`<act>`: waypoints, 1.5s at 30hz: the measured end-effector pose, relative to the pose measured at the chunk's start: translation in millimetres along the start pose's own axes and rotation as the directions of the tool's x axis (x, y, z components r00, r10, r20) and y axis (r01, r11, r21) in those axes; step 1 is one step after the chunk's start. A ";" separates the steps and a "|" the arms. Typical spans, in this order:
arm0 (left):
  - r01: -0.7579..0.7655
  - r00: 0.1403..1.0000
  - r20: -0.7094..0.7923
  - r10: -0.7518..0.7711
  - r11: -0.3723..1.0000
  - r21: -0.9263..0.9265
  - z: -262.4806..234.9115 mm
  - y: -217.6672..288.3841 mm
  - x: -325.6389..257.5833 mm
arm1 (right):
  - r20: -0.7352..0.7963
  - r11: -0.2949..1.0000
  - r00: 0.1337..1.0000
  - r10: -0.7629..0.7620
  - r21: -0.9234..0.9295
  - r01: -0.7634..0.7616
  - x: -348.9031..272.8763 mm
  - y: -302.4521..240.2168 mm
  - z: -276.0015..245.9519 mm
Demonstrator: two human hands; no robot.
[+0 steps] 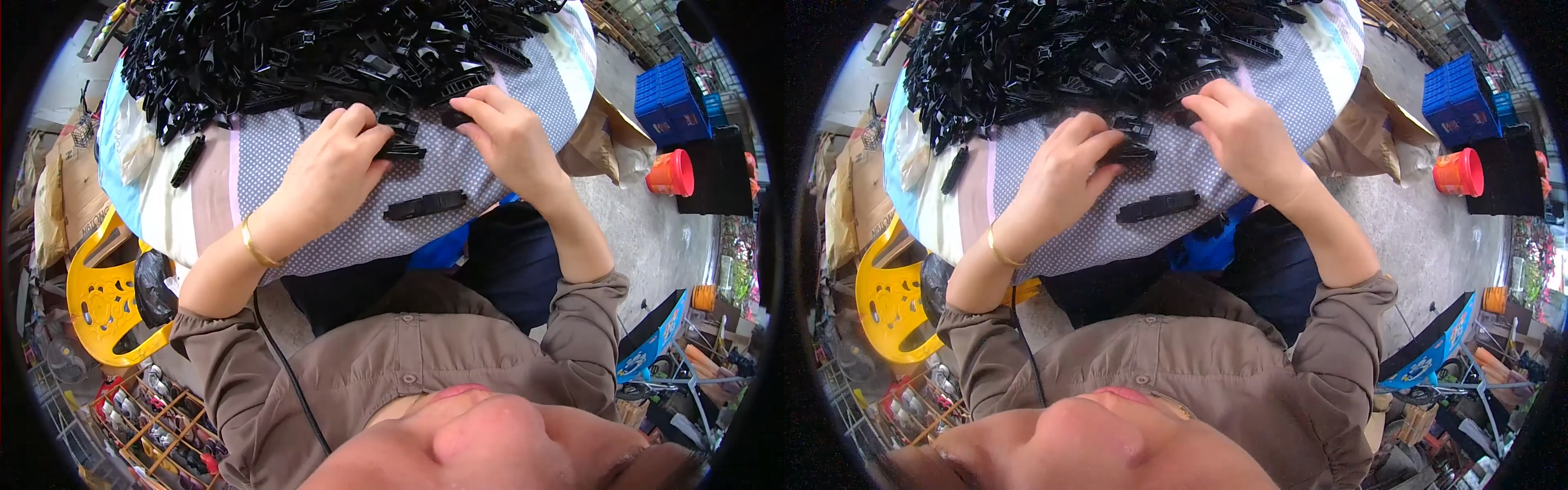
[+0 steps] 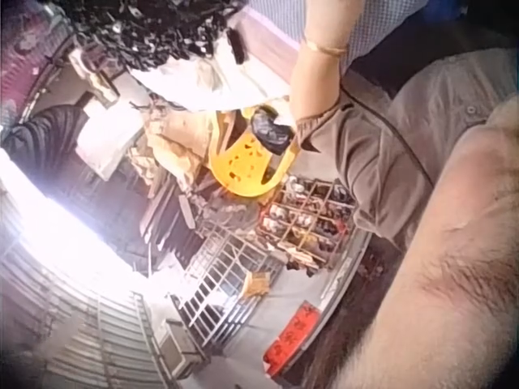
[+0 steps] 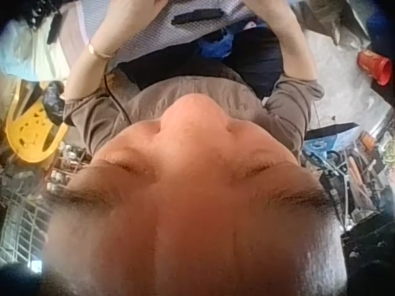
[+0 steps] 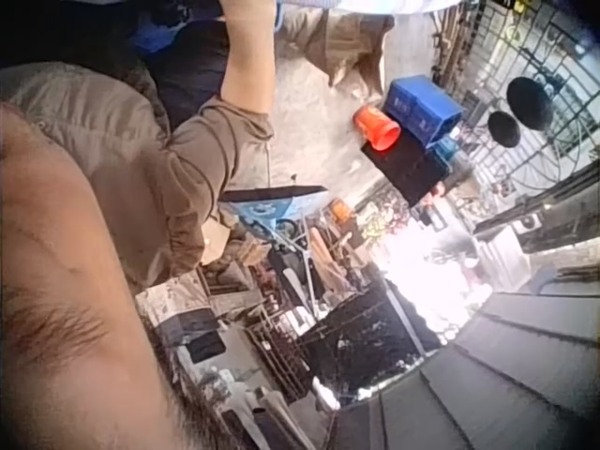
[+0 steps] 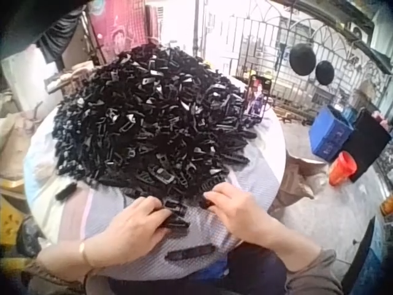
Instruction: Assembling small black plastic hardware parts by snapping components together and stacking the finished pieces on a table.
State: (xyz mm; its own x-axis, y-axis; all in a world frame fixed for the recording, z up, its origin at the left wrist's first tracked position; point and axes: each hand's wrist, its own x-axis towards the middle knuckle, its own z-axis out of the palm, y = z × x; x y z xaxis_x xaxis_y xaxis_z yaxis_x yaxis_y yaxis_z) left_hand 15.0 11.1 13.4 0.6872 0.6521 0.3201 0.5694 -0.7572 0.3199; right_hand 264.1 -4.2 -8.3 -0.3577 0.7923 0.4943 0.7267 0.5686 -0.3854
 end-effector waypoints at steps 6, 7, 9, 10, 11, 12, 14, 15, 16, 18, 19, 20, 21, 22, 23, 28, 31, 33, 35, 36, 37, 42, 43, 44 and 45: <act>-0.063 0.998 0.000 0.063 0.991 -0.115 1.3 13.1 -5.1 | 0.074 0.953 0.995 0.061 0.292 -0.080 -2.9 -13.4 -5.4; -0.062 0.998 0.001 0.062 0.991 -0.117 1.9 12.1 -4.4 | 0.076 0.953 0.995 0.063 0.292 -0.082 -4.0 -15.9 -5.1; -0.043 0.999 0.019 0.049 0.969 -0.243 2.1 7.9 -1.6 | 0.107 0.954 0.994 0.003 0.297 -0.035 -5.0 -19.4 -5.4; -0.044 0.999 0.019 0.050 0.969 -0.244 2.0 4.7 -0.9 | 0.119 0.961 0.992 -0.032 0.276 -0.002 -5.1 -15.8 -3.9; -0.065 0.997 0.030 0.075 0.964 -0.258 2.2 0.8 -0.9 | 0.119 0.962 0.992 -0.032 0.275 -0.002 -4.6 -14.1 -5.1; -0.084 0.994 0.039 0.098 0.959 -0.272 2.4 -1.2 -1.2 | 0.135 0.965 0.989 -0.068 0.262 0.031 -3.7 -12.3 -6.0; 0.030 0.999 0.048 -0.015 0.947 -0.319 3.0 1.3 -1.0 | 0.152 0.966 0.983 -0.105 0.250 0.064 -2.8 -12.9 -8.7; 0.141 0.990 0.063 -0.126 0.921 -0.363 2.9 2.5 -1.3 | 0.148 0.975 0.981 -0.125 0.203 0.093 -3.1 -16.0 -11.1; 0.142 0.990 0.063 -0.128 0.921 -0.363 2.1 1.8 -2.7 | 0.144 0.980 0.979 -0.145 0.156 0.122 -3.3 -17.7 -12.3; 0.153 0.986 0.100 -0.132 0.955 -0.252 1.0 -0.3 -5.1 | 0.141 0.982 0.980 -0.144 0.144 0.123 -3.9 -18.8 -11.2; 0.152 0.986 0.101 -0.130 0.955 -0.255 2.0 0.1 -4.0 | 0.137 0.984 0.980 -0.142 0.130 0.124 -4.5 -19.5 -10.1; 0.121 0.991 0.092 -0.099 0.955 -0.271 3.2 0.8 -2.1 | 0.138 0.984 0.981 -0.139 0.128 0.122 -2.7 -21.5 -5.1; 0.091 0.994 0.085 -0.069 0.954 -0.287 4.3 2.2 -1.1 | 0.120 0.974 0.979 -0.167 0.172 0.145 0.3 -24.5 3.1; 0.090 0.994 0.088 -0.067 0.953 -0.289 6.2 4.1 -1.9 | 0.100 0.962 0.976 -0.194 0.216 0.169 2.0 -25.7 7.3; 0.061 0.997 0.063 -0.047 0.966 -0.250 9.1 6.3 -3.9 | 0.099 0.962 0.977 -0.191 0.216 0.166 1.5 -25.0 6.8; 0.022 0.995 0.101 0.001 0.974 -0.225 1.2 1.9 2.7 | 0.214 0.908 0.955 -0.204 0.407 0.103 8.8 -11.3 4.5; 0.114 0.986 0.140 -0.087 0.972 -0.205 -20.9 -3.8 6.2 | 0.369 0.856 0.910 -0.187 0.517 -0.034 16.0 -17.0 0.4; 0.214 0.975 -0.041 -0.217 0.974 -0.068 -26.0 -20.8 5.3 | 0.261 0.893 0.955 -0.141 0.450 0.008 15.9 -18.6 12.0; 0.201 0.978 -0.104 -0.181 0.955 0.220 -28.6 -46.2 2.0 | -0.037 0.977 0.981 -0.192 0.090 0.194 21.6 -23.2 20.1; 0.223 0.975 -0.070 -0.212 0.946 0.235 -29.4 -51.5 2.3 | -0.021 0.981 0.981 -0.195 -0.001 0.195 23.5 -26.2 22.3; 0.222 0.975 -0.069 -0.211 0.947 0.234 -28.4 -51.1 2.0 | -0.021 0.981 0.981 -0.194 -0.002 0.194 24.5 -27.3 25.8; 0.185 0.983 -0.068 -0.173 0.942 0.279 -31.6 -43.5 3.7 | 0.026 0.978 0.980 -0.199 -0.057 0.200 19.4 -18.0 30.4; 0.183 0.983 -0.068 -0.171 0.943 0.278 -34.5 -43.1 3.5 | 0.021 0.982 0.982 -0.188 -0.011 0.188 18.3 -16.2 27.3; 0.184 0.981 -0.114 -0.158 0.947 0.263 -38.5 -43.3 2.7 | 0.022 0.982 0.982 -0.186 -0.013 0.187 15.6 -17.6 22.4; 0.185 0.976 -0.159 -0.148 0.950 0.250 -42.0 -42.6 1.8 | 0.075 0.980 0.996 0.044 0.189 -0.058 14.0 -23.9 14.7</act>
State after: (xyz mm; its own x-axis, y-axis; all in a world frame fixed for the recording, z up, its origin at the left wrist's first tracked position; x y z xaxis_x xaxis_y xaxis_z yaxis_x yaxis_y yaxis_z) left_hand -26.9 46.1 37.7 0.5146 0.7546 0.4072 0.7812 -0.6083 0.1401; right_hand 233.1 -3.4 -3.7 -0.3680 0.8310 0.4172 0.6221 0.5535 -0.5537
